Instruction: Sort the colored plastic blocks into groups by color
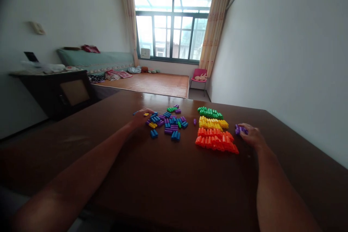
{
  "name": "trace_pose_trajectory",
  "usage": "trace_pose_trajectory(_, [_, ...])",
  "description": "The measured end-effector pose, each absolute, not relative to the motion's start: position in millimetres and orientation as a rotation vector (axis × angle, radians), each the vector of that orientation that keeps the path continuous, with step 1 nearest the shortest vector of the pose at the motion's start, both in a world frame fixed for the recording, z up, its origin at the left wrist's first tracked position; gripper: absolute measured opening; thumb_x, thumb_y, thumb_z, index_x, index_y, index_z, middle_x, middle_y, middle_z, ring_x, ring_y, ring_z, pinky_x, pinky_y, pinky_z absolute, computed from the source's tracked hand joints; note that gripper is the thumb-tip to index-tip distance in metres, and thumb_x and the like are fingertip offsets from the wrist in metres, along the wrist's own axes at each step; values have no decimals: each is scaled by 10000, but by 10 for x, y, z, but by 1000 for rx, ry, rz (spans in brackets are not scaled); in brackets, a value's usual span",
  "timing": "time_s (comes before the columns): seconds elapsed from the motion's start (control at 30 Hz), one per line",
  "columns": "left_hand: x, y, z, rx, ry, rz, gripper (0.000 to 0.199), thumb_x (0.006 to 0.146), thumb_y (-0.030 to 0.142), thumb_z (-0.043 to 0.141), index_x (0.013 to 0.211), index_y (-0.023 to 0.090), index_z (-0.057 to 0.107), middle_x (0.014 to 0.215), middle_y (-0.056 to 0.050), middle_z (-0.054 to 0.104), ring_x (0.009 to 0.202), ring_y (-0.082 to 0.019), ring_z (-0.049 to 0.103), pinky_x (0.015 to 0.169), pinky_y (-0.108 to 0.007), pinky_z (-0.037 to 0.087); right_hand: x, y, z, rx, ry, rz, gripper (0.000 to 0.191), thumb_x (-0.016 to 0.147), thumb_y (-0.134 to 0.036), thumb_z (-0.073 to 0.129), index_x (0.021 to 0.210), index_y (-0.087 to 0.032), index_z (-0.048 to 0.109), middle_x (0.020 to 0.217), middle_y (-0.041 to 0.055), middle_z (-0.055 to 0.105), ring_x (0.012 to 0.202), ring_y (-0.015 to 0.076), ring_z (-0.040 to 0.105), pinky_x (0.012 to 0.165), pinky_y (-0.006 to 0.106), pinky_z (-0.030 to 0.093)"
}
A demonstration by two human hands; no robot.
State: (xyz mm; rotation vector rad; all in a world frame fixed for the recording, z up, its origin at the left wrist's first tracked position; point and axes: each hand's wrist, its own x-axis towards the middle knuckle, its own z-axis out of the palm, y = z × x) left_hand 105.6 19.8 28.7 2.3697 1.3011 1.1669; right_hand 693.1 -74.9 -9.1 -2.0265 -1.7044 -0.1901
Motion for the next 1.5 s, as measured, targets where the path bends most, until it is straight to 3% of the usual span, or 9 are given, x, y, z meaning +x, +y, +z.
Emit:
trace_pose_trajectory(0.13, [1160,143,247,2667,1063,908,236,846,322,571,1015,286,731,1171,-18,676,1138,-224,572,1050,-366,396,6835,-792,51,-1995,-1573,-390,429,777,-259,466,1148,-152,652,1168,151,659,939,267,644,882,395,481])
trace_pose_trajectory(0.4, [1103,173,199,2729,1385,818,310,840,130,481,945,243,750,1167,-50,678,1150,-247,557,1044,-401,389,6695,-818,145,-1903,-1524,-433,405,775,-182,431,1113,-178,653,1179,141,655,956,297,636,913,415,460])
trace_pose_trajectory(0.67, [1692,-321,248,2905,964,537,317,868,376,590,1137,229,669,1146,-67,631,1043,-225,583,925,-341,466,6557,-717,114,-1736,-1619,-593,358,778,-178,410,1030,-184,665,1142,130,677,1028,285,628,911,436,487])
trace_pose_trajectory(0.8, [1752,-402,230,2896,1033,499,332,841,199,555,1154,248,654,1176,-60,610,1039,-221,591,884,-331,486,6498,-687,82,-1726,-1699,-614,352,800,-187,409,1048,-184,659,1179,126,665,1076,278,613,939,428,479])
trace_pose_trajectory(0.97, [1461,-155,327,2796,1104,677,431,764,58,477,1068,261,705,1179,-18,654,1118,-202,568,991,-312,438,6476,-681,80,-1725,-1709,-614,351,796,-202,412,1046,-193,658,1186,108,664,1078,275,612,944,432,479])
trace_pose_trajectory(1.07, [1134,98,339,2587,1538,860,389,810,94,451,1076,215,707,1144,-59,677,1098,-219,583,1008,-336,429,6482,-673,82,-1738,-1703,-598,356,803,-211,403,1052,-200,657,1194,112,660,1100,273,605,960,425,472])
trace_pose_trajectory(1.2, [804,302,241,2401,1865,774,321,833,237,547,1113,208,701,1093,-100,702,1066,-276,594,960,-383,449,6481,-655,58,-1757,-1719,-555,358,813,-228,395,1058,-207,655,1209,97,656,1126,270,601,968,426,472])
trace_pose_trajectory(1.33, [778,306,183,2417,1807,810,306,789,244,612,1076,210,714,1066,-107,708,1070,-301,590,915,-392,463,6469,-654,26,-1778,-1730,-514,365,810,-255,406,1078,-233,654,1233,82,646,1119,280,607,947,460,486])
trace_pose_trajectory(1.5, [882,293,254,2118,1491,1189,256,737,239,676,984,186,718,986,-80,719,946,-245,647,895,-373,488,6407,-707,98,-1773,-1718,-497,365,817,-238,408,1077,-221,663,1230,104,648,1123,286,603,961,465,477])
